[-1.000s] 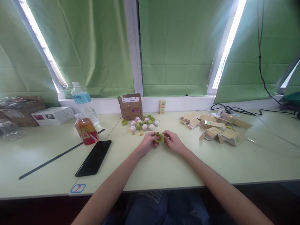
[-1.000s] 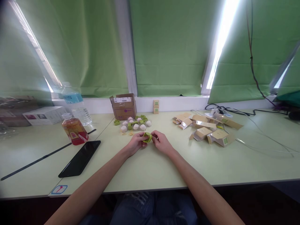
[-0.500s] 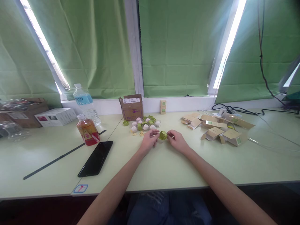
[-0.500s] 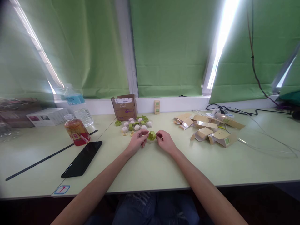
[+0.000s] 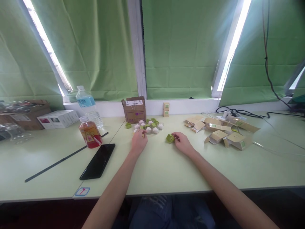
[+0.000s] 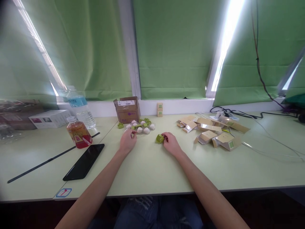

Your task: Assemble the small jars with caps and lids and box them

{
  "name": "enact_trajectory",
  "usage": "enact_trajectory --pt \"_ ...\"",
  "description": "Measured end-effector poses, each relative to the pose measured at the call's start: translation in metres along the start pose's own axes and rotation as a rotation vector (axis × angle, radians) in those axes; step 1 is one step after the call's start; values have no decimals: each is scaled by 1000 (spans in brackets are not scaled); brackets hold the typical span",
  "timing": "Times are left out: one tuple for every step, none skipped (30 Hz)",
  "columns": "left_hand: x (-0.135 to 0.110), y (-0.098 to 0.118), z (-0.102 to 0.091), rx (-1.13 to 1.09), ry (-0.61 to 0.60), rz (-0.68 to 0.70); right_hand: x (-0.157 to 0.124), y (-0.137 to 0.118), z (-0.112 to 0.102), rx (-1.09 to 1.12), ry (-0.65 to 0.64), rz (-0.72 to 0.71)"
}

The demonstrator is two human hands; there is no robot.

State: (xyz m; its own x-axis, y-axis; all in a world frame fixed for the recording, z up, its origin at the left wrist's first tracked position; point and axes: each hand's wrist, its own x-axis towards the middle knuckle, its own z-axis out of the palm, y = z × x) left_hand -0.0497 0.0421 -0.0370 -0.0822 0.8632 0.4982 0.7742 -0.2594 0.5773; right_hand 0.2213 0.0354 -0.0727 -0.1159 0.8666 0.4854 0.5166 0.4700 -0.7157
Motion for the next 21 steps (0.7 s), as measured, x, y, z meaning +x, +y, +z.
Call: enact_trajectory --pt "0 -1 1 -3 -15 28 -1 -1 0 13 -2 -8" --pt "-1 -1 2 -11 -22 64 -2 -3 -1 26 -10 -20" --pt "-1 -1 3 -19 -24 109 -3 -4 -2 39 -26 -37" --pt "-2 0 4 -26 -22 157 -4 -6 -2 48 -45 -55" --pt "-4 2 5 -38 -14 202 -5 -8 -3 48 -66 -73" --pt "-4 5 7 -59 -1 240 -6 -10 -4 41 -86 -88" --pt "-4 8 8 -83 13 267 -7 -12 -4 29 -103 -100" --pt "-2 11 10 -103 24 285 -7 -14 -4 18 -116 -108" --pt "1 15 12 -112 30 293 -7 -15 -4 8 -123 -110" --pt "6 19 14 -104 29 293 -6 -16 -4 1 -125 -109" --pt "12 24 17 -78 19 287 -6 -17 -4 0 -122 -104" --pt "19 30 19 -37 2 277 -5 -17 -4 0 -119 -99" --pt "27 35 22 7 -18 257 -5 -17 -4 1 -113 -92" --pt "35 41 25 50 -27 223 -4 -16 -3 1 -107 -87" --pt "42 47 28 88 -43 187 -4 -15 -3 2 -101 -83" --pt "49 52 31 119 -63 147 -3 -14 -2 2 -94 -79" --pt "55 56 34 144 -86 108 -3 -13 -2 1 -87 -74" --pt "60 59 36 159 -104 75 -3 -13 -2 -2 -82 -69" --pt "64 61 38 169 -120 48 -3 -13 -1 -7 -78 -63" --pt "67 63 40 174 -132 27 -3 -13 -1 -11 -76 -56" --pt "71 63 41 178 -141 11 -3 -13 -1 -14 -76 -50"
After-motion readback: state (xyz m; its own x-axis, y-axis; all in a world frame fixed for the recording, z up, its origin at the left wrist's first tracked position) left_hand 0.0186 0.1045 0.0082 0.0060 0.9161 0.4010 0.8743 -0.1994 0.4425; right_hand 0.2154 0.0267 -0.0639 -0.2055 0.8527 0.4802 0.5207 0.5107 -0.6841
